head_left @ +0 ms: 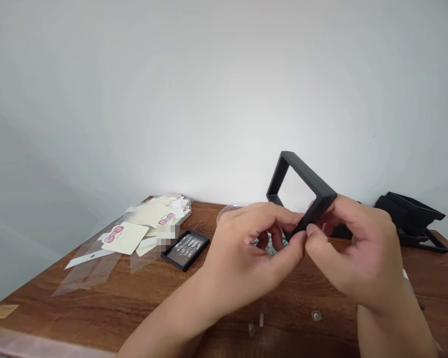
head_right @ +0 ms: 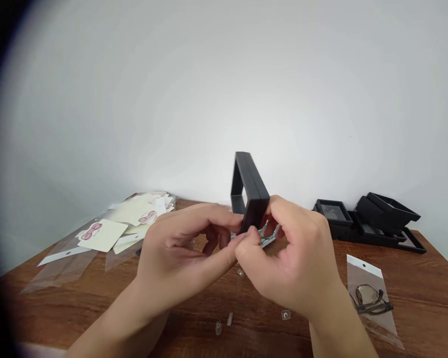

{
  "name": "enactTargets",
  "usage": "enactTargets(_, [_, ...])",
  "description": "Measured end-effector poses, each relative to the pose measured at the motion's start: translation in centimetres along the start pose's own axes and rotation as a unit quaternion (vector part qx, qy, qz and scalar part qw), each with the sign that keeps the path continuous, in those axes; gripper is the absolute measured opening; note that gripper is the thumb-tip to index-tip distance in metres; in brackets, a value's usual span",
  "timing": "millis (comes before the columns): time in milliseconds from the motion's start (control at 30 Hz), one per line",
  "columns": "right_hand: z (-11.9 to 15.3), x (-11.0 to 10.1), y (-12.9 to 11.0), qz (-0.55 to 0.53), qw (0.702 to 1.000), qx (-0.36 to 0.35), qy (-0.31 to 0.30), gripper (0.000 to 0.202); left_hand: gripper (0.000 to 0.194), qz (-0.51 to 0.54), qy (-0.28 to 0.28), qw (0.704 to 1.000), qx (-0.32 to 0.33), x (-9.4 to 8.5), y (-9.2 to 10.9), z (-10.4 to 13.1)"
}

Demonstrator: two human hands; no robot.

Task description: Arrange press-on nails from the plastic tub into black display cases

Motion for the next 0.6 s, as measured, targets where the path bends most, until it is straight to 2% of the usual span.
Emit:
enactTargets(333, [0.8,-0.1,-0.5,0.030,0.999,0.038,0.015,0.021,0.011,0.034,-0.035,0.998,-0.037,0.7,-0.5,0.1])
enactTargets(467, [0.6,-0.4,0.0,0.050,0.997,0.054,0.004,0.016,0.012,0.053,-0.032,0.996,-0.063,1.0,-0.9,-0.1])
enactTargets(600, [0.5,-0.4,0.4,0.036,0.996,0.082,-0.017,0.011,0.011,0.108,-0.057,0.987,-0.106,1.4,-1.7,-0.2])
Point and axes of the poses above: each hand's wrist, its own z-axis away from the middle knuckle, its own x-axis out of the palm, y = z × x, the point moved 7 cm from there along -z, towards the middle knuckle, and after that the axes turned 1 degree about z, right-handed, at the moved point
